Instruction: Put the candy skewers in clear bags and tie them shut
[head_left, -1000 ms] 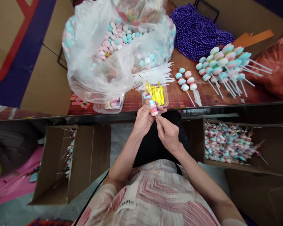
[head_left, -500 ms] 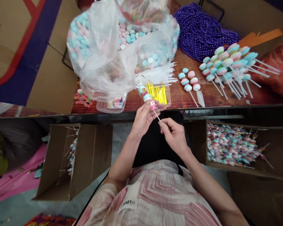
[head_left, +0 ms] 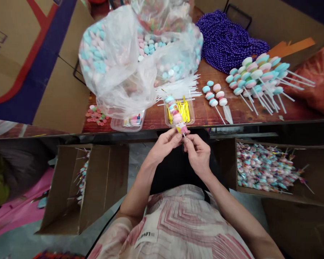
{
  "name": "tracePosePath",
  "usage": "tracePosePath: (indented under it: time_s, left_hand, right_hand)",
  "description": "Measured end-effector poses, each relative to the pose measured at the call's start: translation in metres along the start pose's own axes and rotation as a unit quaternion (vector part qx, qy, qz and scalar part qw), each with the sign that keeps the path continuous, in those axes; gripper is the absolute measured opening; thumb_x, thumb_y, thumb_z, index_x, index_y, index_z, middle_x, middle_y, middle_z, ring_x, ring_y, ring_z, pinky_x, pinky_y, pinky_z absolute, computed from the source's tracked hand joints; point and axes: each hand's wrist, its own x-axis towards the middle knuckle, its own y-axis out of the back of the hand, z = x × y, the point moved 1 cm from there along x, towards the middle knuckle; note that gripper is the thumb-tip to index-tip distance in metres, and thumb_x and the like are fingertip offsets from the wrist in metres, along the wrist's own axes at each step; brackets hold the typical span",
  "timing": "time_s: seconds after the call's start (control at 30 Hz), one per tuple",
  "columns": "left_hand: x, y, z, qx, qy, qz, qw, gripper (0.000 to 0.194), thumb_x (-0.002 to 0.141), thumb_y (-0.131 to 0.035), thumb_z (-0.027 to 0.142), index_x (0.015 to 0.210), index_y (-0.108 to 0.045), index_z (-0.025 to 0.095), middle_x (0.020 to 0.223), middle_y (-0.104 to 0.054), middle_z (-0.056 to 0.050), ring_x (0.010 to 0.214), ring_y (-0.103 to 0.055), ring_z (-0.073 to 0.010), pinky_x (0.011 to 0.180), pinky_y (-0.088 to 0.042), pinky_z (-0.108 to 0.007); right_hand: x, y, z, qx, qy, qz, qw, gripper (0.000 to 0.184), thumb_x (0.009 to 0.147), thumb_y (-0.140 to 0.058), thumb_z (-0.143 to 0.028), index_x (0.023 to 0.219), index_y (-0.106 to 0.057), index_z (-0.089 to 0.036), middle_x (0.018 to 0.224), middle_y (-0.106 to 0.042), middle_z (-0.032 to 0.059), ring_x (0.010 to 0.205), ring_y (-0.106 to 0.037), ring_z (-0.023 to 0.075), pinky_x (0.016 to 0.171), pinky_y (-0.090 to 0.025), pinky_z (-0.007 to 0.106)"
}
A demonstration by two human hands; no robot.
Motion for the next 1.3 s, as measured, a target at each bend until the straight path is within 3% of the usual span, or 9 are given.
tracePosePath:
  time_s: [0.13, 0.27, 0.63, 0.77, 0.9, 0.97, 1.07, 1.17, 1.3]
  left_hand:
    - [0.005, 0.004, 0.003, -0.052, -0.026, 0.075, 0.996, 0.052, 0.075, -0.077, 0.057, 0.110, -0.071, 0.019, 0.103, -0.077, -0.009, 0.094, -0.074, -0.0220, 0.086, -0.055, -0.032]
    - [0.012, -0.005, 0.002, -0.067, -0.040, 0.070, 0.994, 0.043, 0.076, -0.078, 0.052, 0.094, -0.070, 0.014, 0.093, -0.078, -0.012, 0.091, -0.075, -0.0255, 0.083, -0.056, -0.035]
    - [-0.001, -0.010, -0.009, -0.098, -0.062, 0.064, 0.991, 0.031, 0.082, -0.073, 0.042, 0.096, -0.072, 0.014, 0.095, -0.077, -0.012, 0.081, -0.071, -0.0200, 0.055, -0.047, -0.023]
    - [-0.008, -0.007, -0.012, -0.079, -0.109, 0.082, 0.987, 0.026, 0.086, -0.070, 0.039, 0.100, -0.073, 0.017, 0.102, -0.076, -0.010, 0.067, -0.063, -0.0122, 0.053, -0.045, -0.022]
    - [-0.023, 0.003, 0.001, -0.110, -0.098, 0.022, 0.989, 0.035, 0.086, -0.069, 0.042, 0.109, -0.072, 0.017, 0.100, -0.073, -0.011, 0.080, -0.066, -0.0181, 0.064, -0.052, -0.027]
    - [-0.029, 0.009, 0.009, -0.132, -0.098, 0.014, 0.986, 0.037, 0.085, -0.071, 0.044, 0.108, -0.072, 0.015, 0.084, -0.068, -0.009, 0.076, -0.065, -0.0185, 0.059, -0.051, -0.027]
    - [-0.029, 0.017, 0.017, -0.128, -0.157, 0.073, 0.977, 0.032, 0.084, -0.072, 0.043, 0.101, -0.072, 0.015, 0.064, -0.053, -0.001, 0.068, -0.058, -0.0154, 0.057, -0.050, -0.025]
    - [-0.024, 0.021, 0.018, -0.102, -0.204, 0.150, 0.962, 0.029, 0.085, -0.072, 0.042, 0.096, -0.072, 0.015, 0.058, -0.042, 0.004, 0.060, -0.048, -0.0100, 0.062, -0.049, -0.024]
    - [-0.018, 0.022, 0.012, -0.094, -0.161, 0.174, 0.967, 0.030, 0.085, -0.071, 0.045, 0.093, -0.067, 0.016, 0.057, -0.036, 0.007, 0.049, -0.028, -0.0050, 0.045, -0.029, -0.018]
  right_hand:
    - [-0.005, -0.004, 0.003, -0.021, 0.005, -0.008, 1.000, 0.019, 0.095, -0.053, -0.029, 0.079, -0.059, -0.020, 0.058, -0.049, -0.0055, 0.051, -0.044, 0.0086, 0.050, -0.035, 0.023]
    - [-0.008, -0.011, 0.007, -0.032, 0.014, -0.035, 0.999, 0.018, 0.095, -0.053, -0.027, 0.079, -0.060, -0.019, 0.059, -0.048, -0.0057, 0.050, -0.043, 0.0078, 0.050, -0.034, 0.023]
    - [-0.006, -0.013, 0.004, 0.030, -0.052, -0.064, 0.996, 0.021, 0.094, -0.055, -0.032, 0.076, -0.058, -0.020, 0.063, -0.052, -0.0044, 0.056, -0.046, 0.0097, 0.057, -0.039, 0.024]
    - [0.001, -0.022, 0.001, 0.109, -0.114, -0.074, 0.985, 0.022, 0.091, -0.059, -0.041, 0.083, -0.062, -0.020, 0.066, -0.056, -0.0032, 0.055, -0.045, 0.0098, 0.052, -0.036, 0.023]
    - [0.007, -0.031, -0.014, 0.209, -0.210, -0.113, 0.948, 0.034, 0.089, -0.057, -0.044, 0.066, -0.055, -0.020, 0.045, -0.042, -0.0067, 0.040, -0.030, 0.0074, 0.043, -0.024, 0.023]
    - [0.012, -0.033, -0.026, 0.155, -0.191, -0.197, 0.949, 0.034, 0.090, -0.052, -0.040, 0.064, -0.056, -0.019, 0.046, -0.047, -0.0046, 0.040, -0.035, 0.0081, 0.045, -0.025, 0.023]
    - [0.029, -0.031, -0.042, -0.101, -0.062, -0.307, 0.944, 0.031, 0.091, -0.046, -0.026, 0.063, -0.059, -0.018, 0.056, -0.059, 0.0001, 0.050, -0.048, 0.0107, 0.054, -0.031, 0.025]
    - [0.060, -0.031, -0.047, -0.391, 0.022, -0.219, 0.894, 0.027, 0.093, -0.044, -0.020, 0.078, -0.067, -0.017, 0.076, -0.068, 0.0057, 0.068, -0.057, 0.0154, 0.060, -0.031, 0.027]
    - [0.102, -0.040, -0.036, -0.557, 0.006, -0.132, 0.820, 0.025, 0.095, -0.045, -0.021, 0.101, -0.069, -0.016, 0.103, -0.070, 0.0150, 0.089, -0.063, 0.0238, 0.065, -0.037, 0.028]
